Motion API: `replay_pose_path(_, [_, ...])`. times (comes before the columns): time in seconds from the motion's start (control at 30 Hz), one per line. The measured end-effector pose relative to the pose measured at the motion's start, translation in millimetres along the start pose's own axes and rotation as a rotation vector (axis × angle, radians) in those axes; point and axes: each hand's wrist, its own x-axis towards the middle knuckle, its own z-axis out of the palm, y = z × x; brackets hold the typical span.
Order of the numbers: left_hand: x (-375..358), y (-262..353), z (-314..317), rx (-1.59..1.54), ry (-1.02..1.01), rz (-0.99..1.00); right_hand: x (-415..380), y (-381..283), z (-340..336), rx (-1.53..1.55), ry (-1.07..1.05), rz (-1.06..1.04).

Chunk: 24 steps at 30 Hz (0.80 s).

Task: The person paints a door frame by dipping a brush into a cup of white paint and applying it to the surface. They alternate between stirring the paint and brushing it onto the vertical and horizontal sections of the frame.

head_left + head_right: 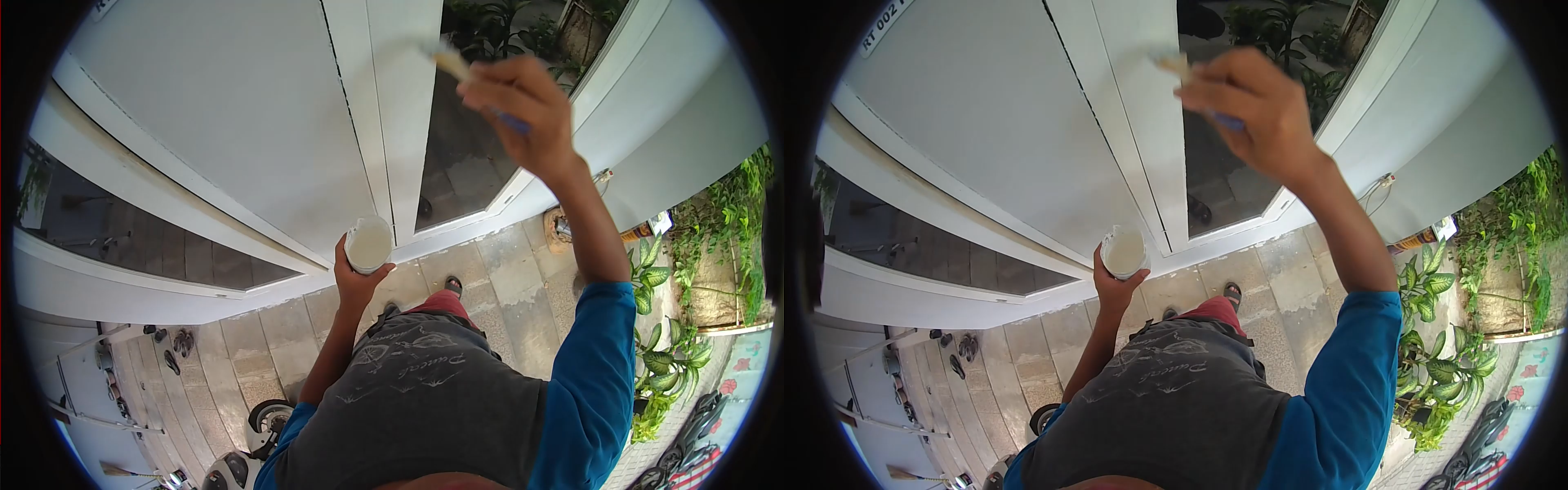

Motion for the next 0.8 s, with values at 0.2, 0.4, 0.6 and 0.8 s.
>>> replay_pose_path(0.2, [0.9, 4.0, 11.1, 0.027, 0.025, 0.01, -22.7, 2.7, 9.9, -0.25, 0.018, -0.232])
replay_pose_path(0.4, [5.4, 9.4, 32.0, 0.027, 0.109, -0.013, -122.6, -20.0, 60.4, 0.021, -0.296, -0.068])
replay_pose_path(0.6, [1.1, 18.0, 55.4, 0.095, 0.138, -0.014, -64.9, 13.3, 31.5, 0.147, -0.225, 0.02])
replay_pose_path(0.8, [-4.7, 18.0, 74.0, 0.143, 0.152, -0.011, -7.6, 34.5, -9.3, -0.007, 0.111, -0.23])
